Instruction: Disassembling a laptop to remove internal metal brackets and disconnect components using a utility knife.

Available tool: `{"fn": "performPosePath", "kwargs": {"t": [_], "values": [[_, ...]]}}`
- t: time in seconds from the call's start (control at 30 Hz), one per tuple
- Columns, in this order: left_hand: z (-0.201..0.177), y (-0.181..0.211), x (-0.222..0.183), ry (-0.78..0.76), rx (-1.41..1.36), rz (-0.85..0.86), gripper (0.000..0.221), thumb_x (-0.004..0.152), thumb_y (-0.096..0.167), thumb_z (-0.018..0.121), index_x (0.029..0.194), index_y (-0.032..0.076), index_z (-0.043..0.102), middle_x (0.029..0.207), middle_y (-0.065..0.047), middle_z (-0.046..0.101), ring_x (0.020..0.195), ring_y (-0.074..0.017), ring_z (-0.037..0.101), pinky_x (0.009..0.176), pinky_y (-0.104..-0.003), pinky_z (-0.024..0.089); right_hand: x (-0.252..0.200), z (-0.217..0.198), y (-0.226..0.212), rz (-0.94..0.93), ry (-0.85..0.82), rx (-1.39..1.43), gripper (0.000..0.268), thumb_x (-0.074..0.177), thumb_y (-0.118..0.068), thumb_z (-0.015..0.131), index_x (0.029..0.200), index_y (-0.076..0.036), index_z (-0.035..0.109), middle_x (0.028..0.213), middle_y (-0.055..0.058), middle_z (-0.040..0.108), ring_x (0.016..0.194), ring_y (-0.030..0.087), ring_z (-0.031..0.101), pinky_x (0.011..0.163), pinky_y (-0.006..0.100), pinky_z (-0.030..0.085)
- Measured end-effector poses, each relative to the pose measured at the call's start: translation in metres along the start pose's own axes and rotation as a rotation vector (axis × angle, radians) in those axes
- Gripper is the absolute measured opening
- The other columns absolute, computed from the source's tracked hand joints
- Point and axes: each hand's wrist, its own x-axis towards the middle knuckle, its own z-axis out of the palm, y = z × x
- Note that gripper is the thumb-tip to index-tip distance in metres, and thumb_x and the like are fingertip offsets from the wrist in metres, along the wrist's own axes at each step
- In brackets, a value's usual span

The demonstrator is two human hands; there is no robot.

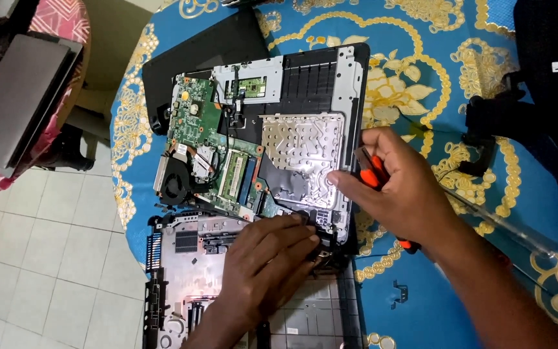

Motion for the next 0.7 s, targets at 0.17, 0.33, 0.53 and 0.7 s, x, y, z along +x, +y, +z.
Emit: {"fn": "performPosePath", "kwargs": {"t": [0.17,0.33,0.53,0.7], "values": [[0.012,0.0,-0.01,-0.011,0.096,-0.068,0.043,0.095,0.015,0.083,0.131,0.007,0.062,0.121,-0.012,0.068,0.114,-0.0316,0.065,0.093,-0.044,0.052,-0.001,0.0,-0.004,0.1,-0.016,-0.066,0.05,0.084,-0.046,0.078,0.122,-0.021,0.058,0.089,-0.001,0.056,0.075,0.014,0.054,0.068,0.031,0.049],[0.016,-0.002,-0.006,0.092,0.106,-0.053,0.024,0.094,0.007,0.077,0.116,0.008,0.068,0.113,-0.01,0.069,0.107,-0.0297,0.065,0.085,-0.041,0.052,0.001,0.001,0.005,0.016,-0.002,-0.032,0.058,0.081,-0.047,0.078,0.128,-0.019,0.057,0.096,-0.001,0.057,0.08,0.014,0.056,0.072,0.035,0.051],[0.017,-0.005,-0.004,0.111,0.106,-0.016,0.022,0.09,0.002,0.069,0.111,0.008,0.07,0.108,-0.008,0.072,0.102,-0.0286,0.067,0.083,-0.04,0.051,-0.001,0.001,0.003,0.027,-0.006,-0.018,0.057,0.082,-0.045,0.079,0.128,-0.018,0.057,0.091,-0.001,0.054,0.08,0.013,0.053,0.072,0.031,0.049],[0.016,-0.005,-0.002,0.104,0.105,-0.008,0.019,0.093,0.003,0.07,0.111,0.008,0.069,0.106,-0.008,0.072,0.101,-0.0285,0.068,0.082,-0.038,0.05,0.001,0.002,0.007,-0.01,-0.002,-0.039,0.052,0.084,-0.046,0.078,0.123,-0.018,0.058,0.089,-0.001,0.053,0.075,0.014,0.051,0.068,0.033,0.047]]}}
